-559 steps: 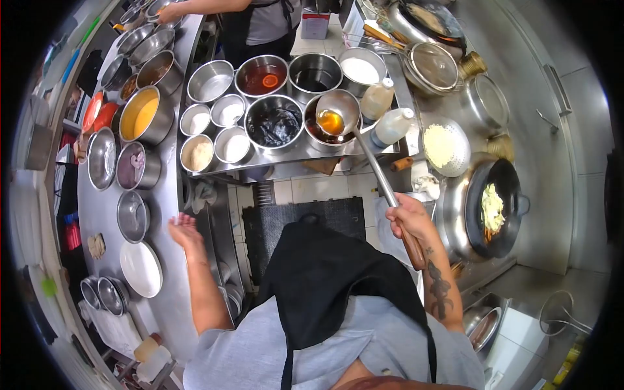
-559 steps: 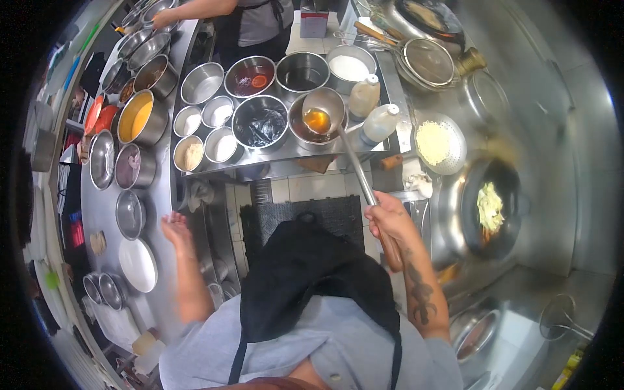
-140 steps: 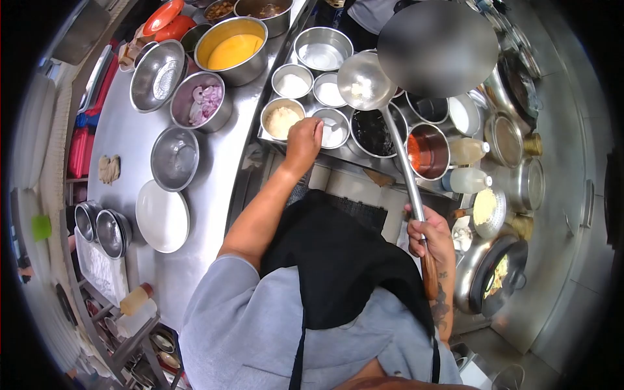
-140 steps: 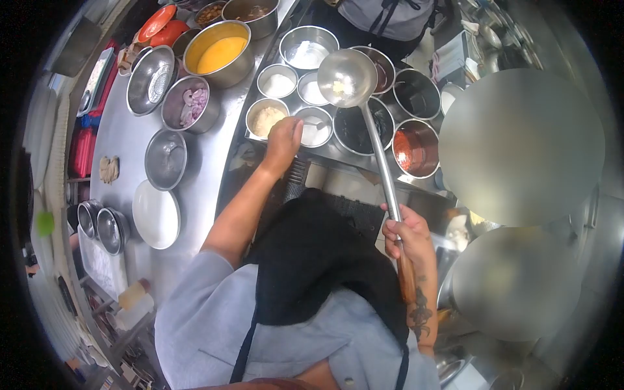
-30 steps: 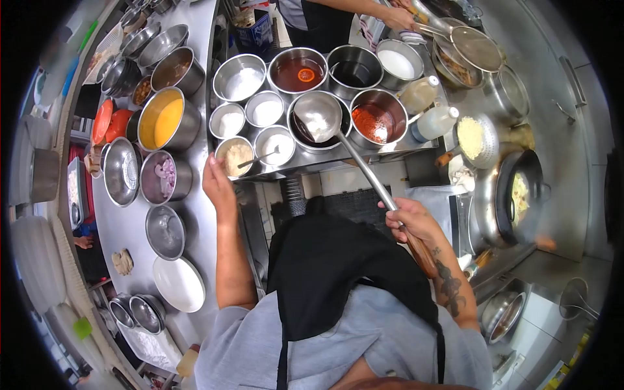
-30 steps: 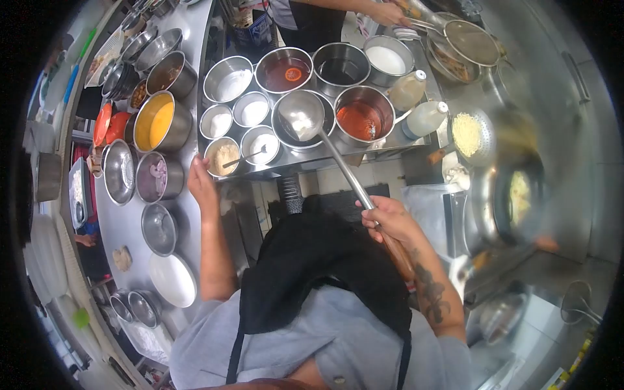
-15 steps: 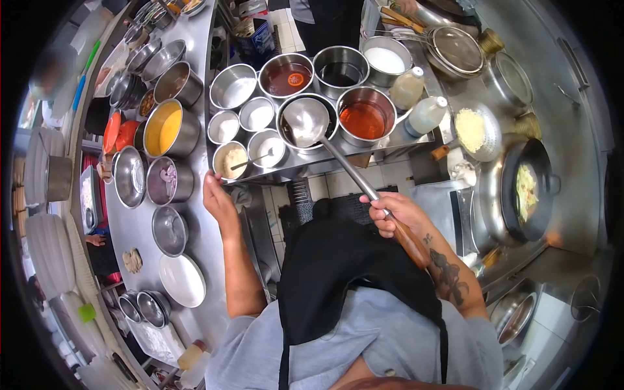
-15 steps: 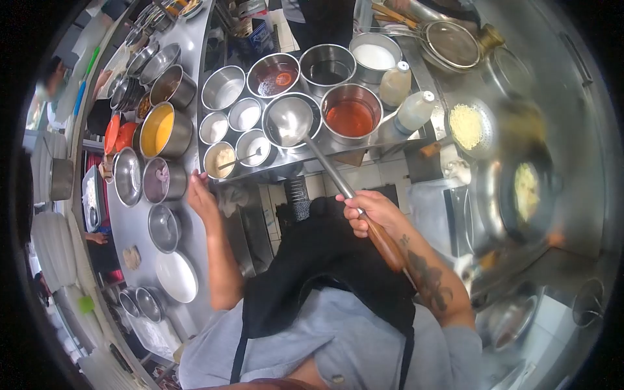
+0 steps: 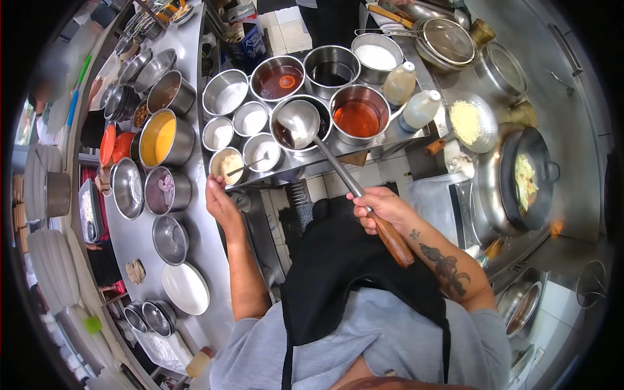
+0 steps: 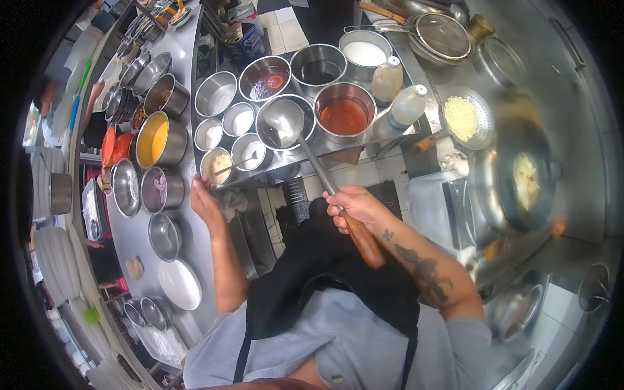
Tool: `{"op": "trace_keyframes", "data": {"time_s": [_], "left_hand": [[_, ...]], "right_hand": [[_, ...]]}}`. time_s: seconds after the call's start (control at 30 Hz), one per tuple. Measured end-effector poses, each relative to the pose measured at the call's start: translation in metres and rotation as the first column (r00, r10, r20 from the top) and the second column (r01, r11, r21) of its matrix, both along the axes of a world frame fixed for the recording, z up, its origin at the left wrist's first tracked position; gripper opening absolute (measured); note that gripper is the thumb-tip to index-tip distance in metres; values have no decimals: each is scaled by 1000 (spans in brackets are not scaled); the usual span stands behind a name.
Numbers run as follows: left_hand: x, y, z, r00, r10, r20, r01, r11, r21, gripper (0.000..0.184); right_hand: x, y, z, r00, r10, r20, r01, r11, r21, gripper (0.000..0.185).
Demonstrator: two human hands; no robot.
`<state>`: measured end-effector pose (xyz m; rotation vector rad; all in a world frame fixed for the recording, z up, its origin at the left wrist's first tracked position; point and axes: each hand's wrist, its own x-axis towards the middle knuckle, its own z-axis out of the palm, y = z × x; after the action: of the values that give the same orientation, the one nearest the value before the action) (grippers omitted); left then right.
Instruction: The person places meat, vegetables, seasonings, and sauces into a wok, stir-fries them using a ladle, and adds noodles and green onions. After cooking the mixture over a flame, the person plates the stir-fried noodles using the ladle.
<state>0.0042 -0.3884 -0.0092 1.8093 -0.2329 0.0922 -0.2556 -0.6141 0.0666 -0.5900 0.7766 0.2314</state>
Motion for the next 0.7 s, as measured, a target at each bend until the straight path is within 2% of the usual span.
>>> {"op": "trace_keyframes", "data": {"time_s": [0.13,0.33,0.53,0.63,0.7], "left_hand": [[2,2,-5,1000,-3,-1,3,1000,-10,47],[-5,-3,1,1000,0,17,0,999,-46,47],[-16,-13,22,997,-36,69,39,998,-50,38],[-19,-31,71,967,-82,242,42,985,168,31],[-32,-58,131,937,-179,300,173,984,45,29]], "right_hand": [[4,4,1,1000,-4,-3,4,1000,10,12],[6,4,13,999,-40,19,36,988,152,16],[-6,-8,14,990,-64,125,29,964,266,23],[-22,-13,26,979,-140,147,74,921,382,31],[-37,-16,30,953,-197,230,81,898,433,32]]}}
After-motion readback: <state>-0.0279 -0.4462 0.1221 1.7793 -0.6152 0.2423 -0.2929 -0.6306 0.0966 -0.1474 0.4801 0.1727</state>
